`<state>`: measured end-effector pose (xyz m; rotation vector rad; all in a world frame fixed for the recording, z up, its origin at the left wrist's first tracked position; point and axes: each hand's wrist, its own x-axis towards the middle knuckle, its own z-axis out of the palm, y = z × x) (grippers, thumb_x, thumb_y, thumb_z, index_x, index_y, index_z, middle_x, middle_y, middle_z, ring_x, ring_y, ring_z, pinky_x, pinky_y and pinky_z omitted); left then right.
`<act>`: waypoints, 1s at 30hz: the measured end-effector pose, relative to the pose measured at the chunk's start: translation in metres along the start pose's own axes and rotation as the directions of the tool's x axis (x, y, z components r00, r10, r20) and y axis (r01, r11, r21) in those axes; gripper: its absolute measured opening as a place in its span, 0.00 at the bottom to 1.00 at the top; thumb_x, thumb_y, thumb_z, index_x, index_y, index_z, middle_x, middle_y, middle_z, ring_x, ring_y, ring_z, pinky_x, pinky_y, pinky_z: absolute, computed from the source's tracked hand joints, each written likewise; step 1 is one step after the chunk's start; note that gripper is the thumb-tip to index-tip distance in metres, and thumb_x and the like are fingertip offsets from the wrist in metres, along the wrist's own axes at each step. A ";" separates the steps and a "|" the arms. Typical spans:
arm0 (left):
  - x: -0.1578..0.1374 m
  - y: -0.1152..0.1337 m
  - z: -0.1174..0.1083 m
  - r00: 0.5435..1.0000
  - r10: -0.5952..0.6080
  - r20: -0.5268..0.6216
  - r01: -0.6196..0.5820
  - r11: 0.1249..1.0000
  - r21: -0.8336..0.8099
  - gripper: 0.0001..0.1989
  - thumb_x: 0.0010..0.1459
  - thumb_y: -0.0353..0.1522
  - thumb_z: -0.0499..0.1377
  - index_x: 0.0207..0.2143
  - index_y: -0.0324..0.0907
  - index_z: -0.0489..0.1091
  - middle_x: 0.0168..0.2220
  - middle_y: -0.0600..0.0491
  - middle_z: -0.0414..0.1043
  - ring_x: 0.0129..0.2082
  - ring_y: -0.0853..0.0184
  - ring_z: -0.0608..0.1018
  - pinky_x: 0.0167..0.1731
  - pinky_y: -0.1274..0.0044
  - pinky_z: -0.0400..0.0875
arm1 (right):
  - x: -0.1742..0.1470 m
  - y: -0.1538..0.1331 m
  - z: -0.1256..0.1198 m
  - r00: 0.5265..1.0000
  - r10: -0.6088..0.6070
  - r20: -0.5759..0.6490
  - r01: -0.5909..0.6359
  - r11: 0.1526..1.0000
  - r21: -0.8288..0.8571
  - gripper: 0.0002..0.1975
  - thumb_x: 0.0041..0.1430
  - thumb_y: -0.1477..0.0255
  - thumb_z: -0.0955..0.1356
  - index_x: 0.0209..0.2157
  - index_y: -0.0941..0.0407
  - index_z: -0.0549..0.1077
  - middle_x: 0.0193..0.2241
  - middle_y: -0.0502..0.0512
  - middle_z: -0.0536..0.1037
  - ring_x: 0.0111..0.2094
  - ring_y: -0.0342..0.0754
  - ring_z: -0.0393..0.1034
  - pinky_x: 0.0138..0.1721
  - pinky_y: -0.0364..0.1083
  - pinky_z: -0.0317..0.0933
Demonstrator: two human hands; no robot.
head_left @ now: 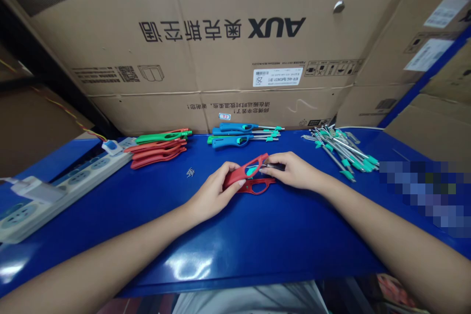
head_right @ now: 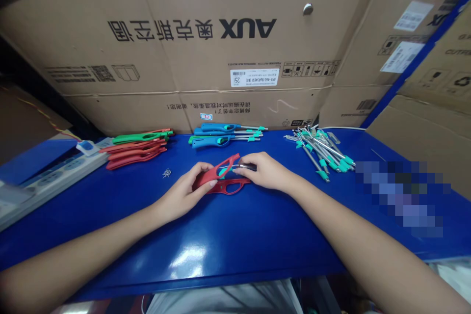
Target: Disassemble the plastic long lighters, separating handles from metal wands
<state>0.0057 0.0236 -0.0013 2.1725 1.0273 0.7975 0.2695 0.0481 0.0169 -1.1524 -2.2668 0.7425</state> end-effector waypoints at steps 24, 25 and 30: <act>0.006 -0.007 -0.012 0.997 0.073 -0.022 -0.071 0.995 0.070 0.06 0.59 0.34 0.64 0.35 0.40 0.78 0.37 0.50 0.74 0.36 0.65 0.78 0.38 0.75 0.72 | -0.004 -0.015 -0.002 0.999 -0.036 -0.035 0.033 0.996 -0.089 0.08 0.65 0.67 0.67 0.39 0.56 0.75 0.30 0.50 0.77 0.27 0.41 0.65 0.30 0.42 0.57; 0.006 -0.008 -0.011 0.997 0.078 -0.018 -0.077 0.995 0.059 0.05 0.59 0.33 0.64 0.34 0.40 0.78 0.37 0.50 0.75 0.35 0.65 0.78 0.37 0.76 0.71 | -0.004 -0.016 -0.003 0.999 -0.039 -0.035 0.036 0.995 -0.089 0.09 0.65 0.66 0.67 0.39 0.57 0.75 0.29 0.50 0.76 0.26 0.41 0.65 0.29 0.41 0.57; 0.007 -0.008 -0.013 0.992 0.119 -0.040 -0.116 0.990 0.081 0.04 0.61 0.31 0.63 0.36 0.39 0.75 0.37 0.51 0.76 0.35 0.67 0.77 0.37 0.77 0.69 | -0.004 -0.018 -0.006 0.994 -0.085 -0.073 0.075 0.988 -0.132 0.13 0.69 0.63 0.64 0.40 0.57 0.76 0.33 0.54 0.79 0.31 0.44 0.69 0.35 0.43 0.60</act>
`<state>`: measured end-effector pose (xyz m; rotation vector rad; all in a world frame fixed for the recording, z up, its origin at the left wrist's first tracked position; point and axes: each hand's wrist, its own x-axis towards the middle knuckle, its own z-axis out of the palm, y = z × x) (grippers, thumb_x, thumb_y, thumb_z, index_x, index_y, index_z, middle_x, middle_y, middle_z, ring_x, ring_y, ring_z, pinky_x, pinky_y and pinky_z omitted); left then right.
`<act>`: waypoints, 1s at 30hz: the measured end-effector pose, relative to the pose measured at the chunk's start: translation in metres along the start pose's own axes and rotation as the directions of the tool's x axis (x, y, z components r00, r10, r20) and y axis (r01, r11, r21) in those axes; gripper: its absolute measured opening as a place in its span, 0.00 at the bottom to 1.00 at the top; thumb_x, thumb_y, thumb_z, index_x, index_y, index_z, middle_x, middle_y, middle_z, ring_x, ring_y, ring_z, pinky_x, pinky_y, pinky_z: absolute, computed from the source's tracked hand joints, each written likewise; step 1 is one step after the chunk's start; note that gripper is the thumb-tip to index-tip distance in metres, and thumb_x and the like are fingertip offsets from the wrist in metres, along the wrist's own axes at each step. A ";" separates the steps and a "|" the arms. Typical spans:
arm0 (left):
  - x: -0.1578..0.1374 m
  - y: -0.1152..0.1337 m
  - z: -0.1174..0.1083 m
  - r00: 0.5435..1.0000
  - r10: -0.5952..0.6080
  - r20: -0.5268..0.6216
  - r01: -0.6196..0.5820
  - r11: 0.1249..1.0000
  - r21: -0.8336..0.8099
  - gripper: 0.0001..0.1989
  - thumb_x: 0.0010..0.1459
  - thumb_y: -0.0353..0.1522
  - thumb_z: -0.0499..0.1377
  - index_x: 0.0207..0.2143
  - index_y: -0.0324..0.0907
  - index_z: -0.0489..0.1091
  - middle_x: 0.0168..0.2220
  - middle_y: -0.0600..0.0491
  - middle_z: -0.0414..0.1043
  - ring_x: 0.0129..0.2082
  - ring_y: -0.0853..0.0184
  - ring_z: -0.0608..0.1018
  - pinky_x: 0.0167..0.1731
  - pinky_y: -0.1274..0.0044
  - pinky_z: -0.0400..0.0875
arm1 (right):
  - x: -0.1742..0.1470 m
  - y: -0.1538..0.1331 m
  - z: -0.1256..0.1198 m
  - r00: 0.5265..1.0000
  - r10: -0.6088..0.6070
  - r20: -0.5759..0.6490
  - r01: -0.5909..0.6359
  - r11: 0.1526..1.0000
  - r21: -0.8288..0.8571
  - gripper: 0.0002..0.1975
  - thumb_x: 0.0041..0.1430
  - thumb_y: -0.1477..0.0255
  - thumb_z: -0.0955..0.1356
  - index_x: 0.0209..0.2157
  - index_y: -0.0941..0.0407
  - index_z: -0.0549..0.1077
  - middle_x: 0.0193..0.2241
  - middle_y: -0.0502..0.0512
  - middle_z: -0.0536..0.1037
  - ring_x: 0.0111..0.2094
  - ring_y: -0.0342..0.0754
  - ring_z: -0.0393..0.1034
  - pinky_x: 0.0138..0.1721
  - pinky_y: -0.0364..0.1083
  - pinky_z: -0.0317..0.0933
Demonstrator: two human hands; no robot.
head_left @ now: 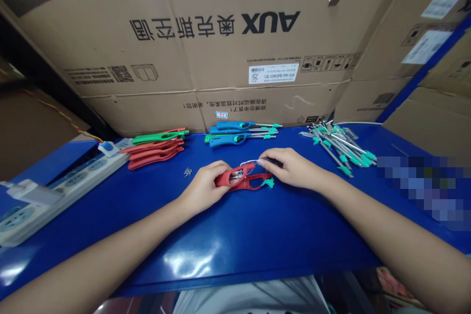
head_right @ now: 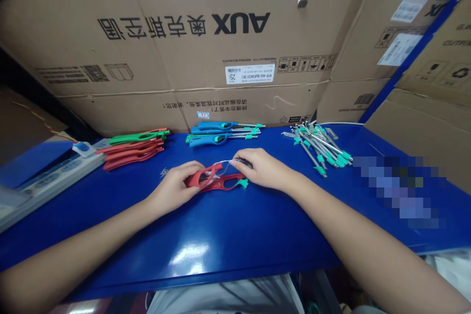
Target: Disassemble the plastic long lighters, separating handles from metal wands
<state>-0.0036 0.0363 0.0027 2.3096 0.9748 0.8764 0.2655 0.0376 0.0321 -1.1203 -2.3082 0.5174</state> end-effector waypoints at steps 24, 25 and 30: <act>0.016 0.006 -0.072 0.930 -0.351 -0.114 0.364 0.923 0.123 0.16 0.51 0.45 0.66 0.28 0.41 0.73 0.20 0.58 0.64 0.20 0.71 0.64 0.20 0.79 0.55 | 0.000 0.011 -0.035 0.995 0.082 -0.064 -0.078 0.995 0.062 0.15 0.66 0.64 0.62 0.27 0.56 0.71 0.22 0.49 0.69 0.25 0.43 0.60 0.30 0.44 0.53; 0.017 0.007 -0.072 0.913 -0.396 -0.100 0.401 0.915 0.039 0.17 0.50 0.46 0.67 0.30 0.41 0.74 0.21 0.58 0.67 0.20 0.70 0.66 0.20 0.79 0.57 | 0.000 0.011 -0.037 0.991 0.097 -0.093 -0.089 0.993 0.079 0.16 0.66 0.63 0.62 0.28 0.56 0.71 0.23 0.49 0.69 0.25 0.44 0.60 0.30 0.44 0.54; 0.014 0.031 -0.036 0.895 -0.446 0.017 0.421 0.831 -0.364 0.21 0.50 0.48 0.69 0.36 0.41 0.76 0.32 0.53 0.77 0.27 0.70 0.72 0.25 0.80 0.63 | 0.003 -0.009 -0.014 0.986 0.082 -0.144 -0.045 0.969 0.244 0.18 0.70 0.57 0.58 0.30 0.54 0.64 0.28 0.49 0.67 0.29 0.44 0.60 0.34 0.44 0.57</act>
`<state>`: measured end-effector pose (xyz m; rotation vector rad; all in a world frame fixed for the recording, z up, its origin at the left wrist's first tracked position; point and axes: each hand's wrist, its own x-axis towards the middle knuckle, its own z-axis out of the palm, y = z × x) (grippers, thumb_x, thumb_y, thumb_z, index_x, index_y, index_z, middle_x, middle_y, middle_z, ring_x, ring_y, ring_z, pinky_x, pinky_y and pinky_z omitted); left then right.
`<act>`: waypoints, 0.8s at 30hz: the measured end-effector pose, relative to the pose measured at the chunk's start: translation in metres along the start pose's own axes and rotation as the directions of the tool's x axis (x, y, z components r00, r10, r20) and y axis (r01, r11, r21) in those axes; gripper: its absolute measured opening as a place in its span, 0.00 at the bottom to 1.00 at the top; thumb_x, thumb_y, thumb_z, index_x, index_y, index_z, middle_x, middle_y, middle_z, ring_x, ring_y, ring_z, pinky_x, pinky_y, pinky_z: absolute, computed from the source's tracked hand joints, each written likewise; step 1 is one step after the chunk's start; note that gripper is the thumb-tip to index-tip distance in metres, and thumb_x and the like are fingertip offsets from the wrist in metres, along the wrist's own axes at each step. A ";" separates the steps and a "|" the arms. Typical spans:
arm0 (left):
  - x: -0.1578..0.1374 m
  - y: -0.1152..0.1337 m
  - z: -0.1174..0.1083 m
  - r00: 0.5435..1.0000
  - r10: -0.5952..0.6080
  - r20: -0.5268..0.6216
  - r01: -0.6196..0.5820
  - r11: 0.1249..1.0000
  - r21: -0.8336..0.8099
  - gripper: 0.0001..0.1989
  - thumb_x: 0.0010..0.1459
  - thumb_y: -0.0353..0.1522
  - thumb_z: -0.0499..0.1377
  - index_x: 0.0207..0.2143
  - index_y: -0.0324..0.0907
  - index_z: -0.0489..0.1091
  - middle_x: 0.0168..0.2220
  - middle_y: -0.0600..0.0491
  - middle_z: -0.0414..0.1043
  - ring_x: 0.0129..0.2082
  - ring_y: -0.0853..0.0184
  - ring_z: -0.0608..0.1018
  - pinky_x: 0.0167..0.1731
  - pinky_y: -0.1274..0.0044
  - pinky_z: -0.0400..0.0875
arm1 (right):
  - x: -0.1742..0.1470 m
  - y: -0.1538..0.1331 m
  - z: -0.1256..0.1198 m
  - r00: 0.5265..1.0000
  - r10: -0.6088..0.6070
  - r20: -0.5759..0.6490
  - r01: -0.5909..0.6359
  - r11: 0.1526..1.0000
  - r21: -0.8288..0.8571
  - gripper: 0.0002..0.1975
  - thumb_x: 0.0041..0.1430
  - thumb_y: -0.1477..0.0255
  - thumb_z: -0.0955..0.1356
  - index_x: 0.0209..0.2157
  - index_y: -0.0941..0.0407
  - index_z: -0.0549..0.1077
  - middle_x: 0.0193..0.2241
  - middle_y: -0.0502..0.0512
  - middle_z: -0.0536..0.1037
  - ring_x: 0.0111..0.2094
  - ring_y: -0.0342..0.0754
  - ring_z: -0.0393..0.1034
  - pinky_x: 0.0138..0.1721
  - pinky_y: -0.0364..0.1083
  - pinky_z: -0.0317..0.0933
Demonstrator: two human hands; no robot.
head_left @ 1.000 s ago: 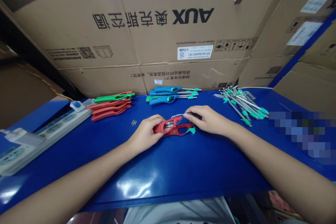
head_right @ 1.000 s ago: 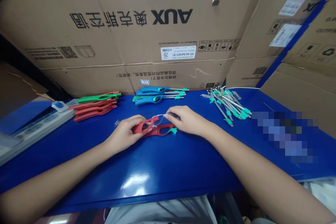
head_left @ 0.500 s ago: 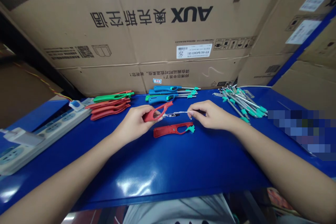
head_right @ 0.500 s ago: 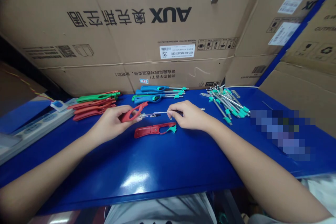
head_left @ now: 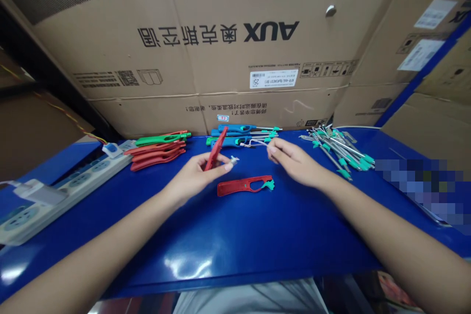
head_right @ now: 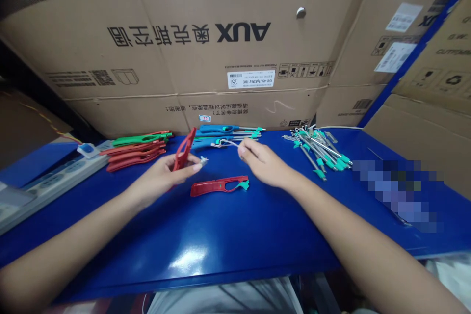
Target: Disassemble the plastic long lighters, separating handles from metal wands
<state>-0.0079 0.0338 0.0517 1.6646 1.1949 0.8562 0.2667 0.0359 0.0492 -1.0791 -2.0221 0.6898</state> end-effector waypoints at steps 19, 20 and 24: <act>-0.003 -0.033 0.030 0.967 0.241 0.085 -0.255 0.933 0.255 0.11 0.57 0.37 0.66 0.40 0.40 0.78 0.40 0.50 0.80 0.38 0.62 0.81 0.41 0.72 0.74 | -0.010 -0.013 0.010 0.910 0.289 0.297 -0.057 0.797 -0.602 0.14 0.64 0.57 0.67 0.39 0.54 0.68 0.30 0.53 0.78 0.29 0.49 0.67 0.27 0.45 0.48; -0.002 -0.034 0.029 0.954 0.277 0.116 -0.299 0.907 0.296 0.10 0.57 0.36 0.67 0.40 0.40 0.78 0.40 0.49 0.80 0.38 0.62 0.80 0.40 0.72 0.73 | -0.010 -0.013 0.011 0.893 0.298 0.337 -0.033 0.791 -0.611 0.17 0.63 0.53 0.67 0.37 0.53 0.69 0.29 0.54 0.78 0.29 0.49 0.68 0.27 0.45 0.47; -0.001 -0.033 0.027 0.936 0.285 0.208 -0.346 0.856 0.383 0.08 0.58 0.33 0.65 0.40 0.41 0.77 0.38 0.52 0.78 0.36 0.64 0.78 0.38 0.75 0.69 | -0.010 -0.012 0.009 0.870 0.280 0.405 0.055 0.762 -0.645 0.11 0.66 0.62 0.65 0.32 0.53 0.72 0.29 0.54 0.79 0.29 0.49 0.70 0.27 0.45 0.45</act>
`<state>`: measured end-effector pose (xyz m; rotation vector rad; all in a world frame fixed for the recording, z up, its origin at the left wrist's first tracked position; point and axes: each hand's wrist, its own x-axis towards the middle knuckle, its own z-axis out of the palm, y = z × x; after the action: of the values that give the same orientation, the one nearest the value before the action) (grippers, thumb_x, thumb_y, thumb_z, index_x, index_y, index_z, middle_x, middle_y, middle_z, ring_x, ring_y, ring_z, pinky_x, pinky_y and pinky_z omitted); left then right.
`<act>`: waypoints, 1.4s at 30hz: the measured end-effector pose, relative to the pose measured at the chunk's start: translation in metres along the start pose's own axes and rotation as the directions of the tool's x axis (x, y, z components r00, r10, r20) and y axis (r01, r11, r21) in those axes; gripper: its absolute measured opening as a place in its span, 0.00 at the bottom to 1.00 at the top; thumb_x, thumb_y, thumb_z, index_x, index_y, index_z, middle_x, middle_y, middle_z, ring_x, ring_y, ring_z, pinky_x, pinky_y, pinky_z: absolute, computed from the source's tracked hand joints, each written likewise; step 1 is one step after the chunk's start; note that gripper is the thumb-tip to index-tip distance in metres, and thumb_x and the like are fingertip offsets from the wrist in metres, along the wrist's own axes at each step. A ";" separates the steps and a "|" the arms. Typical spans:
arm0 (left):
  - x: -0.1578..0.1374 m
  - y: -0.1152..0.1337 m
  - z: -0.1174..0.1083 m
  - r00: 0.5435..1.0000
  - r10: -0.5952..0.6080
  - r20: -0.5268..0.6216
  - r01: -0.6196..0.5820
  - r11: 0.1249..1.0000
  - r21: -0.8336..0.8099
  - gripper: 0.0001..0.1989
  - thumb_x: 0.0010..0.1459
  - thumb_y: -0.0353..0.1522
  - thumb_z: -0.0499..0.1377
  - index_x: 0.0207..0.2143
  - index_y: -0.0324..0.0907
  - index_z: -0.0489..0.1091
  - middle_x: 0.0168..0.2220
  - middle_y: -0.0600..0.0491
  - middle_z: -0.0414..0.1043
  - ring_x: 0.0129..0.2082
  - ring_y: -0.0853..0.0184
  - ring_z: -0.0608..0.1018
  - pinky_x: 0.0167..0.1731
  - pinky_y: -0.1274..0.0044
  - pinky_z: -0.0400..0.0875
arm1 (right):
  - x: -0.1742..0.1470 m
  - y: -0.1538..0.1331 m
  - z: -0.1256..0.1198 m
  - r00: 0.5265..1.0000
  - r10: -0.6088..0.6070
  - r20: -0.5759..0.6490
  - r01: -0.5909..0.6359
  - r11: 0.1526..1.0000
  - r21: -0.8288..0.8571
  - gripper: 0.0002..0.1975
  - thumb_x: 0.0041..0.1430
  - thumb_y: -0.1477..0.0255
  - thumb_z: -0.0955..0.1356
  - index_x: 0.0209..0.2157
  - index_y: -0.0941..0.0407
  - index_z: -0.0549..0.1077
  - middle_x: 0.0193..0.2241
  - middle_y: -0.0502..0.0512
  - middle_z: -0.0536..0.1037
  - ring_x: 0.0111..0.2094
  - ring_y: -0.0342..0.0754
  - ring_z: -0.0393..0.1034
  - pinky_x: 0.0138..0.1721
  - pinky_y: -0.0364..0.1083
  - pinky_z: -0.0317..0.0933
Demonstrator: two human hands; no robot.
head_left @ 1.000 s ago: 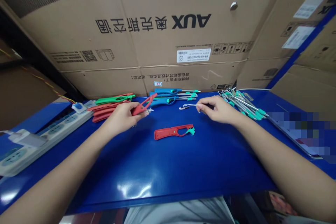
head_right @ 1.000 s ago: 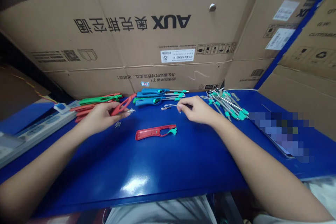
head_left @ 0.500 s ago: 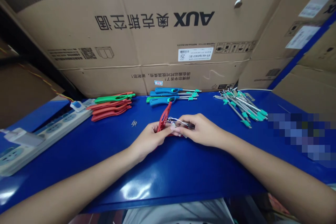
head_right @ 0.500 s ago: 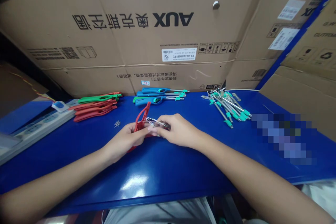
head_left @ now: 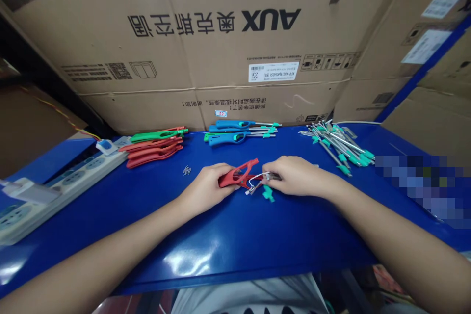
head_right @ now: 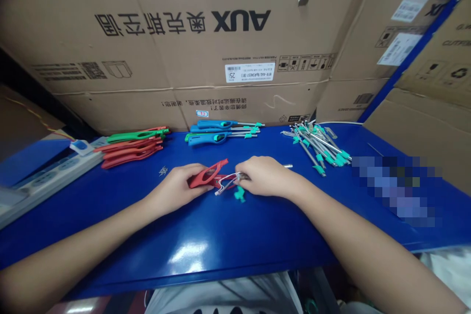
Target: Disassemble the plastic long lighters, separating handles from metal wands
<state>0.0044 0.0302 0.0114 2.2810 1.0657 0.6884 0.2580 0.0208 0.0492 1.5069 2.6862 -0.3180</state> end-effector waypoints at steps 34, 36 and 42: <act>-0.001 -0.016 -0.029 0.994 0.100 0.036 -0.105 0.981 0.165 0.20 0.57 0.37 0.65 0.52 0.44 0.75 0.50 0.46 0.76 0.47 0.57 0.79 0.48 0.68 0.73 | 0.017 0.134 0.008 0.632 0.689 -0.354 -0.708 0.700 0.097 0.27 0.61 0.64 0.69 0.56 0.67 0.66 0.55 0.80 0.68 0.51 0.64 0.71 0.48 0.53 0.65; -0.002 -0.012 -0.030 0.993 0.105 0.056 -0.112 0.982 0.151 0.20 0.57 0.34 0.64 0.52 0.44 0.74 0.49 0.47 0.76 0.46 0.59 0.79 0.46 0.69 0.73 | 0.016 0.136 0.010 0.603 0.704 -0.376 -0.722 0.682 0.120 0.28 0.60 0.68 0.70 0.58 0.67 0.64 0.56 0.81 0.65 0.52 0.65 0.70 0.49 0.55 0.65; -0.003 -0.006 -0.033 0.999 0.034 0.028 -0.035 0.999 0.032 0.15 0.56 0.37 0.66 0.44 0.41 0.72 0.40 0.50 0.76 0.34 0.65 0.76 0.35 0.75 0.72 | 0.017 0.122 0.010 0.744 0.518 -0.422 -0.554 0.831 0.044 0.22 0.60 0.71 0.67 0.56 0.60 0.70 0.56 0.72 0.67 0.60 0.66 0.62 0.59 0.57 0.58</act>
<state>-0.0220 0.0392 0.0309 2.3344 1.0344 0.6560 0.3523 0.0947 0.0176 2.4564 2.3010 0.1724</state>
